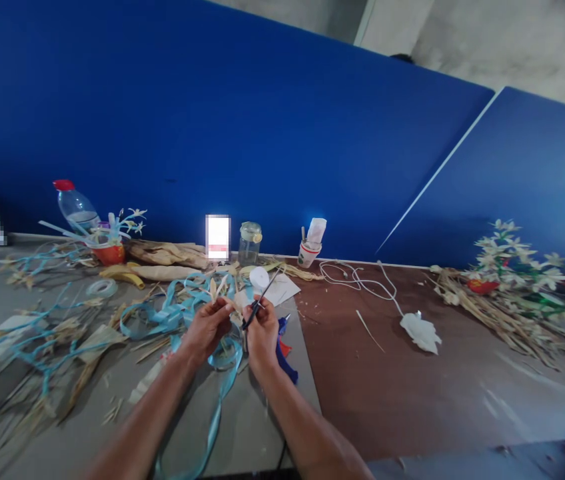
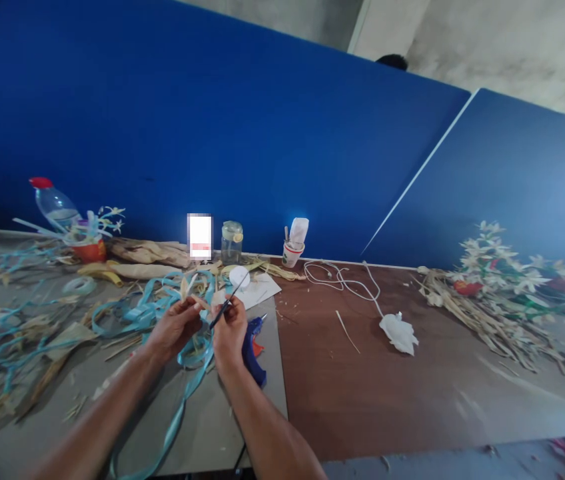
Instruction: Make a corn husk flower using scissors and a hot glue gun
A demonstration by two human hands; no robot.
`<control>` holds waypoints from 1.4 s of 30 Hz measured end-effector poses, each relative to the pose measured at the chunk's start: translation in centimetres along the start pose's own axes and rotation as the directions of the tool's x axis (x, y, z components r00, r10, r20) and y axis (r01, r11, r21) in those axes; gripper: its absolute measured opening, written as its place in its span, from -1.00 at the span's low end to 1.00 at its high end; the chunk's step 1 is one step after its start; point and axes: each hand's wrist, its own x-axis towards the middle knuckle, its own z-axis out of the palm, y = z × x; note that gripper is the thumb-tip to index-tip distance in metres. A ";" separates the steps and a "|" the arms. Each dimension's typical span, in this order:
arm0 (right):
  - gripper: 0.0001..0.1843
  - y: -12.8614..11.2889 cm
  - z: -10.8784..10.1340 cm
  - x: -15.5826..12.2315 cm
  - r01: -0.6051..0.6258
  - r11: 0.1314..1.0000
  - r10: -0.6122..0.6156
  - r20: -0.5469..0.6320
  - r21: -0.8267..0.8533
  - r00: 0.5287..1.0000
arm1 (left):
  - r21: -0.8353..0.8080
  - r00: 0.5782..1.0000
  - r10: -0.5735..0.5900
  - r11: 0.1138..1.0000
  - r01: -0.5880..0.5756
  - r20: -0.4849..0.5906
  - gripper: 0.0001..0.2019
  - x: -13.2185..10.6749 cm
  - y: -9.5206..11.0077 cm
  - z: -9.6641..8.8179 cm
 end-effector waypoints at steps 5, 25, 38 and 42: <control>-0.60 0.8 0.3 -0.6 0.046 0.994 -0.036 0.099 -0.097 0.994 | -0.040 1.000 0.026 0.999 -0.026 0.000 -0.71 0.0 0.2 0.0; -0.69 0.9 -0.9 -2.0 0.287 0.759 0.056 0.498 -0.585 0.865 | 0.104 0.968 0.190 0.979 -0.174 -0.164 -0.64 0.6 0.6 -1.0; -0.72 0.8 -0.8 -1.8 0.313 0.746 0.000 0.470 -0.588 0.883 | 0.239 0.970 0.193 0.959 -0.156 -0.144 -0.62 0.8 -0.4 -1.1; -0.72 1.6 -0.9 -1.7 0.288 0.782 0.005 0.468 -0.552 0.884 | 0.229 0.967 0.203 0.959 -0.166 -0.152 -0.63 0.9 -0.5 -1.1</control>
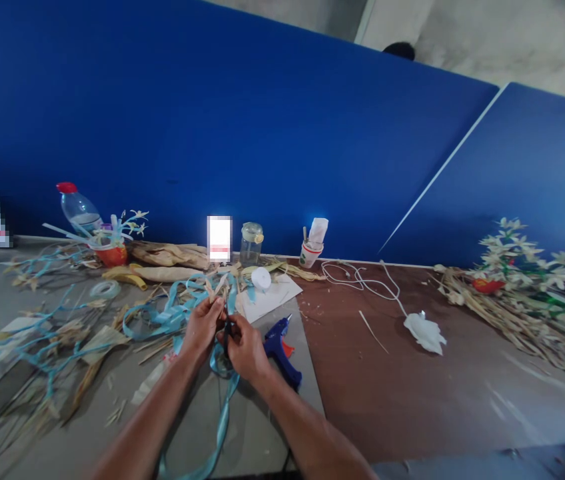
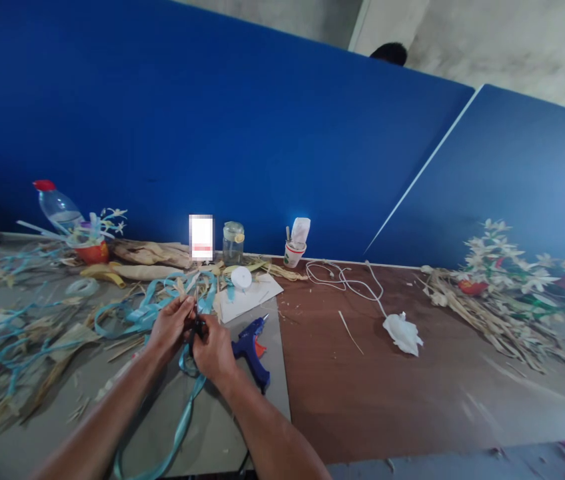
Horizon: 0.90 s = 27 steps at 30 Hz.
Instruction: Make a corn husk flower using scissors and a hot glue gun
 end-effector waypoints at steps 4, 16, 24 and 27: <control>-0.72 0.3 0.3 0.1 -0.022 0.994 0.022 -0.007 0.104 1.000 | -0.051 1.000 -0.013 0.999 0.014 0.011 -0.62 0.1 0.1 0.1; -0.73 -0.4 0.5 0.4 -0.050 0.941 0.071 -0.052 0.334 0.996 | -0.110 0.998 -0.054 0.992 0.057 0.035 -0.63 -0.3 0.6 0.3; -0.77 -1.1 0.5 0.4 -0.078 0.908 0.095 -0.021 0.412 0.995 | -0.050 0.999 -0.028 0.998 0.030 0.041 -0.65 -0.4 0.7 0.4; -0.78 -1.6 0.3 0.2 -0.072 0.917 0.088 -0.022 0.392 0.996 | -0.045 0.999 -0.029 0.999 0.030 0.026 -0.64 -0.4 0.9 0.4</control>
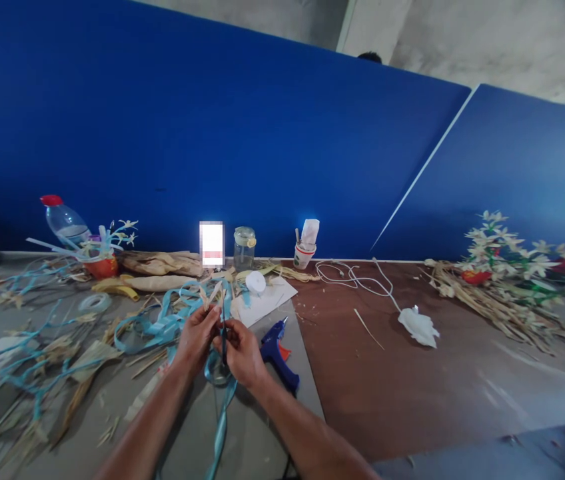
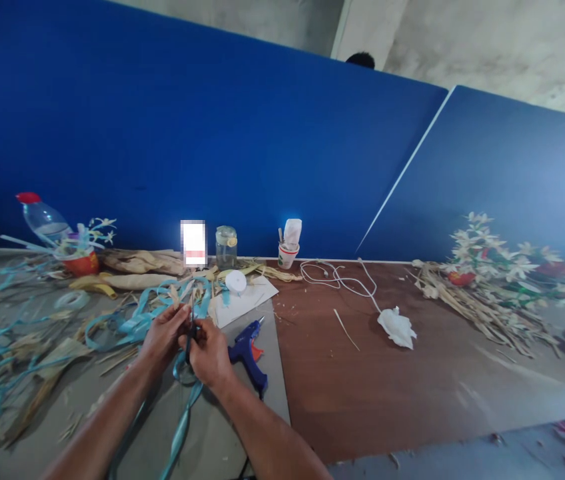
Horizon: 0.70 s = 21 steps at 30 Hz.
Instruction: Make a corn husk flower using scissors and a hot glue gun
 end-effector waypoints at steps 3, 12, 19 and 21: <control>-0.78 -0.3 0.0 -0.2 0.018 1.000 -0.018 -0.006 -0.021 1.000 | 0.008 1.000 -0.012 1.000 0.012 0.006 -0.63 0.1 -0.1 -0.1; -0.79 0.0 -0.1 0.0 0.045 0.999 -0.045 -0.035 -0.002 0.998 | 0.007 0.998 -0.023 1.000 0.023 0.057 -0.67 0.2 -0.8 -0.4; -0.79 0.1 -0.4 -0.1 0.074 0.996 -0.076 -0.028 -0.044 0.997 | -0.041 0.995 -0.052 0.998 0.055 0.079 -0.66 -0.3 -0.1 0.2; -0.82 0.0 -0.5 -0.1 0.088 0.995 -0.089 -0.022 -0.053 0.996 | -0.074 0.993 -0.074 0.994 0.081 0.095 -0.67 -0.5 0.2 0.3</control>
